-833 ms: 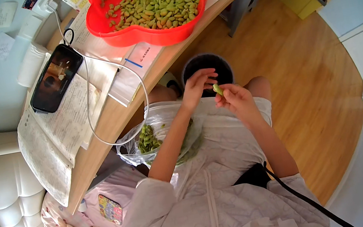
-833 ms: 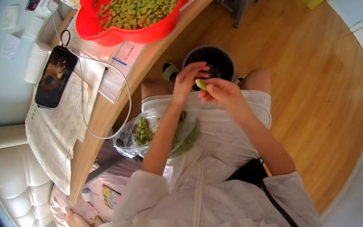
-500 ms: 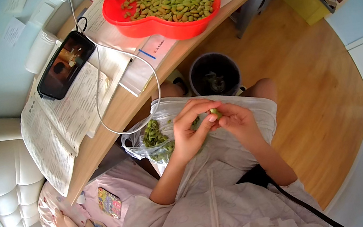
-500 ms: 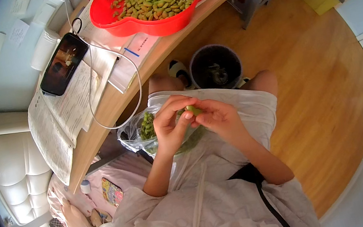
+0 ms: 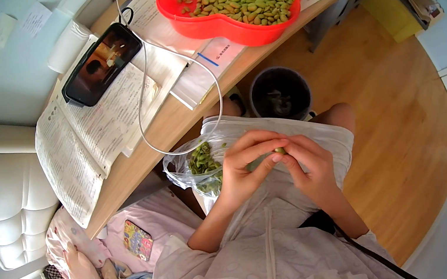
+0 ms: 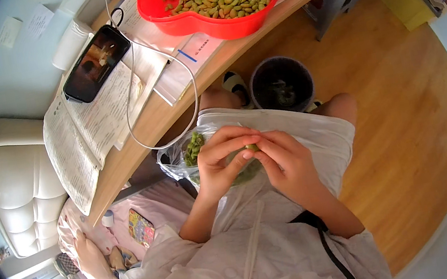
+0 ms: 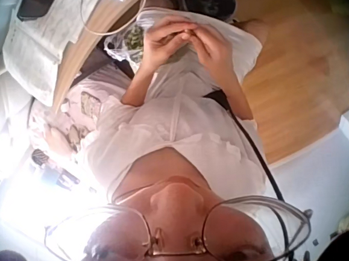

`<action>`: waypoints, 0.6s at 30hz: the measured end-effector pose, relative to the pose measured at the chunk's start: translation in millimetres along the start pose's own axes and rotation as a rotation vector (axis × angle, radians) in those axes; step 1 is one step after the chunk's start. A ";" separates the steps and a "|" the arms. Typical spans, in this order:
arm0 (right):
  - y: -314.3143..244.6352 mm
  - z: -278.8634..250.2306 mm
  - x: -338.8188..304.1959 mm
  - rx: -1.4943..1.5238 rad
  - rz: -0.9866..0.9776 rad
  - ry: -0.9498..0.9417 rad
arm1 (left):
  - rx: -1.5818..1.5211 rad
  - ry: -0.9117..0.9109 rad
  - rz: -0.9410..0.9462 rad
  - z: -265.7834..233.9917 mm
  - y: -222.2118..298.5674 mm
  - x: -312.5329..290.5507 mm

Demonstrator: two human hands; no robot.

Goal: The person shells beans by hand, removing beans from their pods and placing them into a red bowl while dropping the empty pods into a bucket.

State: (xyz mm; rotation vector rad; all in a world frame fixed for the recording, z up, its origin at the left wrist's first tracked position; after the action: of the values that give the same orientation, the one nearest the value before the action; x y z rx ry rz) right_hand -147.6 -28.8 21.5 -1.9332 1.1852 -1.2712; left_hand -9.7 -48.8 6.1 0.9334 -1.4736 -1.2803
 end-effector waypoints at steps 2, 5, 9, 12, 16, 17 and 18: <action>-0.3 1.6 -1.4 -0.021 -0.019 -0.005 | 0.074 0.035 0.008 -1.1 3.5 -2.0; -1.1 3.3 -3.0 -0.042 -0.051 0.002 | 0.131 0.057 0.014 -1.0 7.2 -4.9; -2.8 3.8 -3.6 -0.043 -0.085 0.028 | 0.162 0.076 0.037 0.5 11.6 -6.1; -2.8 3.8 -4.9 -0.054 -0.102 0.030 | 0.147 0.073 0.015 1.0 12.4 -7.3; -5.3 3.8 -4.3 -0.082 -0.129 0.020 | 0.140 0.078 -0.003 1.4 14.0 -9.4; -4.9 4.1 -4.9 -0.079 -0.137 0.025 | 0.139 0.084 -0.014 1.4 13.9 -9.7; -4.8 4.3 -5.2 -0.076 -0.145 0.030 | 0.139 0.084 -0.014 1.6 14.7 -9.8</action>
State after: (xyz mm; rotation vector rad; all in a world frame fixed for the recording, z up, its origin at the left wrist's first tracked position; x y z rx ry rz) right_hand -142.8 -22.1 21.2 -2.0946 1.1406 -1.3503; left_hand -8.2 -36.7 18.9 1.0774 -1.5069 -1.1458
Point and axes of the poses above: each hand's wrist, its own x-axis towards the middle knuckle, its own z-axis out of the palm, y = z × x, the point moved 5 cm from there along x, towards the middle knuckle, and after that the axes turned 7 degrees about -z, right-handed, at the moved point
